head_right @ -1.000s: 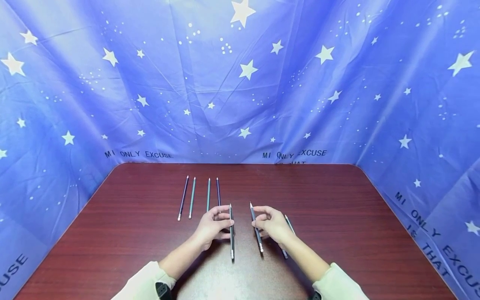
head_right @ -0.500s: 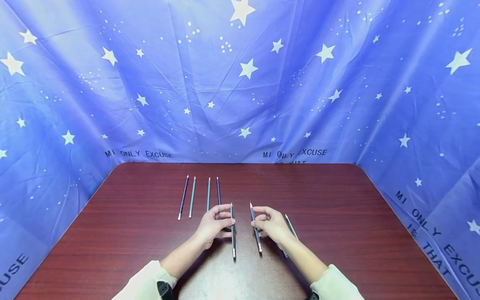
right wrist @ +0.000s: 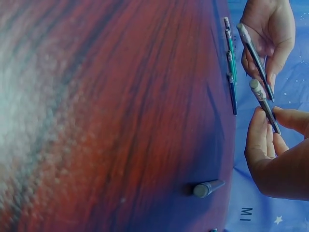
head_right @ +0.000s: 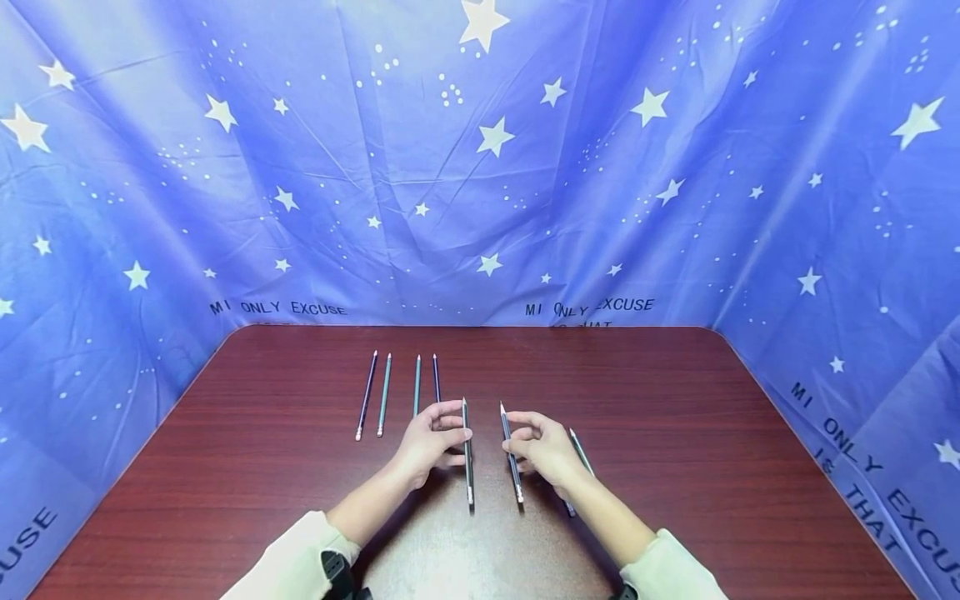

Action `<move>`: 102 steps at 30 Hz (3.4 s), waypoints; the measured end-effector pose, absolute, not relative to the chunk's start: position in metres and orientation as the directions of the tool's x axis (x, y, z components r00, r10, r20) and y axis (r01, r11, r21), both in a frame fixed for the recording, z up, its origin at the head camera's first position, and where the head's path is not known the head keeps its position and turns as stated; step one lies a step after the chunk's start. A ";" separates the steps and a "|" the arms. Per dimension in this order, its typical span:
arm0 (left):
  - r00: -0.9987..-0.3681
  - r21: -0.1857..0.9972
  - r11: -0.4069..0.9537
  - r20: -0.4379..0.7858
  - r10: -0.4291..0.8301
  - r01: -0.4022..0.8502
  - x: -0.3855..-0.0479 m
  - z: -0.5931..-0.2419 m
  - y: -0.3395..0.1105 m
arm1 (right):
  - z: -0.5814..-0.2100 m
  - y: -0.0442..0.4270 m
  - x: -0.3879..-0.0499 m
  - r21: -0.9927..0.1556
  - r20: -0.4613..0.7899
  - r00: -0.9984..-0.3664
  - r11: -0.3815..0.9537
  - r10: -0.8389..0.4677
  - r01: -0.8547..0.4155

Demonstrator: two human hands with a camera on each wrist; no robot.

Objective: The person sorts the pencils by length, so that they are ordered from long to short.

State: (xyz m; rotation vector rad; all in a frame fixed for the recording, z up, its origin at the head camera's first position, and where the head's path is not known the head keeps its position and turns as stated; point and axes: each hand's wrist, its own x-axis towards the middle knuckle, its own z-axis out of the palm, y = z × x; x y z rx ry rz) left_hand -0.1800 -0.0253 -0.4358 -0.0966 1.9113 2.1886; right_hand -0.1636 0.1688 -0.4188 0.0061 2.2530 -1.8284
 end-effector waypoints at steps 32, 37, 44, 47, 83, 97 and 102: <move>-0.982 0.979 -0.081 -0.189 0.008 -0.189 -0.232 -0.425 -0.022 | -0.420 0.167 -0.164 -0.966 -0.177 -0.976 0.211 -0.128 0.148; -0.985 0.983 -0.076 -0.171 -0.007 -0.170 -0.238 -0.427 -0.021 | -0.421 0.166 -0.164 -0.964 -0.185 -0.975 0.216 -0.123 0.155; -0.986 0.985 -0.069 -0.161 -0.047 -0.157 -0.246 -0.427 -0.024 | -0.421 0.166 -0.164 -0.966 -0.180 -0.974 0.209 -0.136 0.150; -0.986 0.987 -0.059 -0.154 -0.059 -0.151 -0.248 -0.427 -0.026 | -0.420 0.166 -0.165 -0.965 -0.178 -0.975 0.216 -0.135 0.146; -0.984 0.982 0.129 -0.120 -0.130 -0.137 -0.285 -0.438 -0.013 | -0.422 0.167 -0.162 -0.970 -0.178 -0.969 0.194 -0.173 0.144; -0.980 0.968 0.191 -0.136 -0.143 -0.162 -0.286 -0.436 -0.009 | -0.422 0.168 -0.164 -0.969 -0.184 -0.970 0.197 -0.160 0.152; -0.976 0.956 0.224 -0.157 -0.154 -0.189 -0.285 -0.435 -0.008 | -0.422 0.169 -0.164 -0.968 -0.182 -0.971 0.202 -0.155 0.149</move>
